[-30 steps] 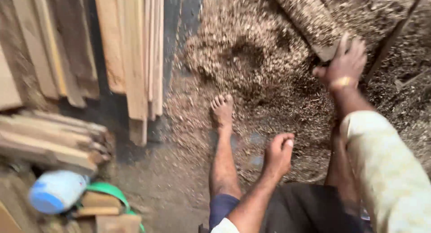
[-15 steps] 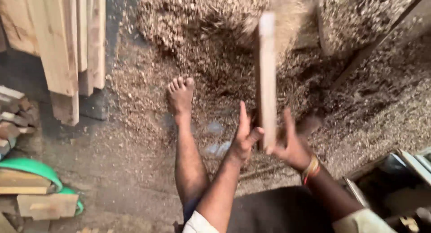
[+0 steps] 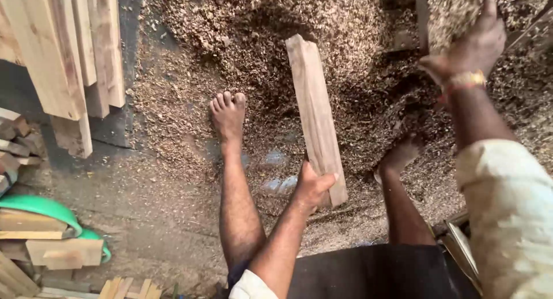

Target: Organizing and stacking wooden planks on the floor in a workshop.

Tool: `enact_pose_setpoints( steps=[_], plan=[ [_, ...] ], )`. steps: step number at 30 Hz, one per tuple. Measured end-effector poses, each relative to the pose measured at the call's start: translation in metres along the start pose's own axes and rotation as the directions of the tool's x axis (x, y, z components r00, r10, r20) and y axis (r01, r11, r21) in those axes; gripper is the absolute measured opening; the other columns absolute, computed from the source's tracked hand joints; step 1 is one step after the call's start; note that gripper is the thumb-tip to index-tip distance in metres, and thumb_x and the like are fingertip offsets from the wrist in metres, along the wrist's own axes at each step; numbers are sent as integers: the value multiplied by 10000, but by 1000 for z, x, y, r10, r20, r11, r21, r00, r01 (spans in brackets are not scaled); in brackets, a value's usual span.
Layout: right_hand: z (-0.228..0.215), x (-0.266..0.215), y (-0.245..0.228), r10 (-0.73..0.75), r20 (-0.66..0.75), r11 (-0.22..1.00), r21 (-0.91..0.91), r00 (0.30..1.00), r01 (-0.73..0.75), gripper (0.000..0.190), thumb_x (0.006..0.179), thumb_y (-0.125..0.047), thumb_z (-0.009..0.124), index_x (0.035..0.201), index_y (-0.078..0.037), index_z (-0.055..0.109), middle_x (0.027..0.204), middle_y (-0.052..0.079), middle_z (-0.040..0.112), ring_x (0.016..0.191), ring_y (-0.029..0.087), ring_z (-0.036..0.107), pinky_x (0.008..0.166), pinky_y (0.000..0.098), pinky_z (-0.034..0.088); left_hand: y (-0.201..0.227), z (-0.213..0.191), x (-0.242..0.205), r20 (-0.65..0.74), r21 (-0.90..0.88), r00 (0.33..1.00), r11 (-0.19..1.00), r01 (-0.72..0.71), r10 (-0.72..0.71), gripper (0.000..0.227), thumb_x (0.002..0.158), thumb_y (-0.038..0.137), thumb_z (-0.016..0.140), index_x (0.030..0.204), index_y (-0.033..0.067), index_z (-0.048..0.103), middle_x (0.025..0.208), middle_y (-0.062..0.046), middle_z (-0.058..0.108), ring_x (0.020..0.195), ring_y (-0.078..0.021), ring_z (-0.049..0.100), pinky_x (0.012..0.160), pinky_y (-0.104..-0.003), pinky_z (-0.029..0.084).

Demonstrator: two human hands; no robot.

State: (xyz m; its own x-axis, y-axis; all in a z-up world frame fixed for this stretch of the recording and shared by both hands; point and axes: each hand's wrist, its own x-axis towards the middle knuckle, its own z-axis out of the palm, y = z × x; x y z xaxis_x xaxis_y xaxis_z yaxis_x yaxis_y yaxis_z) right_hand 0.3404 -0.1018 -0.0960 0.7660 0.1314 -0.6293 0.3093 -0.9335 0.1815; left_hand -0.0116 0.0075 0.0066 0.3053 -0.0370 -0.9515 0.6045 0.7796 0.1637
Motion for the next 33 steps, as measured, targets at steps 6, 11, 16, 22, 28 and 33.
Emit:
enact_pose_setpoints(
  steps=[6,11,16,22,28,33],
  plan=[
    [-16,-76,6,-710,186,-201,871,679,-449,771,803,-195,897,1401,9,456,1293,173,559,1194,301,582,1053,486,514,-16,-14,2,56,-234,996,970,-60,75,712,734,87,683,1392,-97,484,1201,-205,604,1147,-303,625,1047,-508,530],
    [44,-121,28,-659,228,-328,770,716,-547,546,863,-141,832,1264,70,529,1099,155,624,1000,270,661,943,442,575,29,-20,-4,3,-251,998,966,-54,57,955,663,164,698,1521,58,291,1344,-230,560,1261,-329,575,1099,-520,494],
    [-8,-243,-20,-275,304,202,946,912,-254,889,618,-269,913,1349,35,508,1138,130,637,1009,216,661,834,336,607,32,-35,-6,9,-318,995,944,-88,95,1019,639,209,701,1555,42,288,1414,-245,544,1331,-373,544,1120,-536,475],
    [-21,-318,-91,-292,133,892,395,947,220,1021,514,-595,888,1213,87,590,1115,279,600,1063,389,559,909,561,507,19,-50,-3,62,-369,976,913,-171,208,845,881,354,682,1584,35,338,1505,-213,533,1367,-272,527,1114,-489,426],
    [20,-161,-69,-208,474,919,-205,855,337,925,816,-770,669,1393,-55,562,1290,227,626,1148,332,625,1057,556,505,31,-59,-3,-128,-45,974,980,-192,185,688,760,168,748,1376,-22,508,1297,-204,671,1180,-270,705,1026,-480,600],
    [75,50,37,-492,-107,579,-781,864,233,958,848,-272,780,1640,-47,291,1620,190,375,1505,303,368,1171,454,361,12,-58,-5,-229,-65,965,987,-148,129,725,747,168,767,1385,-31,484,1288,-236,653,1182,-311,667,1039,-492,560]
  ],
)
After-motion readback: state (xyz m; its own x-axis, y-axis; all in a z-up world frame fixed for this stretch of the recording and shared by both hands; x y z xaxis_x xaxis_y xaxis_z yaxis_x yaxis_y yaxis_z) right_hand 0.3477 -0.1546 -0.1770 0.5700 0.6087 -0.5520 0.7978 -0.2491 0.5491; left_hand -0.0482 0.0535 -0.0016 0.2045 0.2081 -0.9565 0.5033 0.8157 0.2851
